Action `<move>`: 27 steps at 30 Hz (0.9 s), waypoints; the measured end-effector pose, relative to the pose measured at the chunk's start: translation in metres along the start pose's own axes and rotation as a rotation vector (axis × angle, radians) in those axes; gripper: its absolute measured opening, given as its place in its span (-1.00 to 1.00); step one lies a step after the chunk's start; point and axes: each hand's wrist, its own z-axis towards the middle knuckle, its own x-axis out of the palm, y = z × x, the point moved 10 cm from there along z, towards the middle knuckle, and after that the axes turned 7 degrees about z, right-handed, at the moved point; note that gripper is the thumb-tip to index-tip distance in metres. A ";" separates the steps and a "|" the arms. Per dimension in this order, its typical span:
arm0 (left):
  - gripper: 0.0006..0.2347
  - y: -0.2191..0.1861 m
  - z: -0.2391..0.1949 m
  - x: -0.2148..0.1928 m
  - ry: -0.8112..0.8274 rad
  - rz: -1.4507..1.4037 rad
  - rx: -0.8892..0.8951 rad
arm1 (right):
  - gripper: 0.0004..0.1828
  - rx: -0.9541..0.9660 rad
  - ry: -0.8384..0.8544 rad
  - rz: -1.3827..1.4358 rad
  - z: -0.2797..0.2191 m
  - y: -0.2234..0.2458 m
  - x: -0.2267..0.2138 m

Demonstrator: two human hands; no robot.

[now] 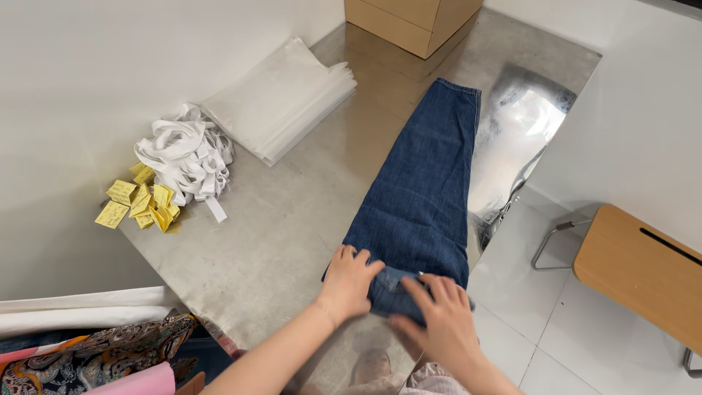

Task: The person picks up a brown shirt and a green shirt from a table, places them on hangers, and hangs them on a clothing rack. They then take a pair of jeans from the rack, fold them on a table, and place the folded jeans back on the table.

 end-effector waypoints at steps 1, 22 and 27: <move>-0.45 0.008 0.012 0.013 0.193 -0.103 -0.021 | 0.07 -0.113 0.014 -0.106 -0.008 0.017 -0.003; -0.10 -0.022 -0.046 -0.015 -0.138 0.032 0.073 | -0.54 0.410 0.834 0.487 0.066 -0.052 0.042; -0.33 -0.017 -0.018 -0.006 -0.287 0.150 -0.053 | -0.50 0.414 0.500 0.202 0.073 -0.082 0.029</move>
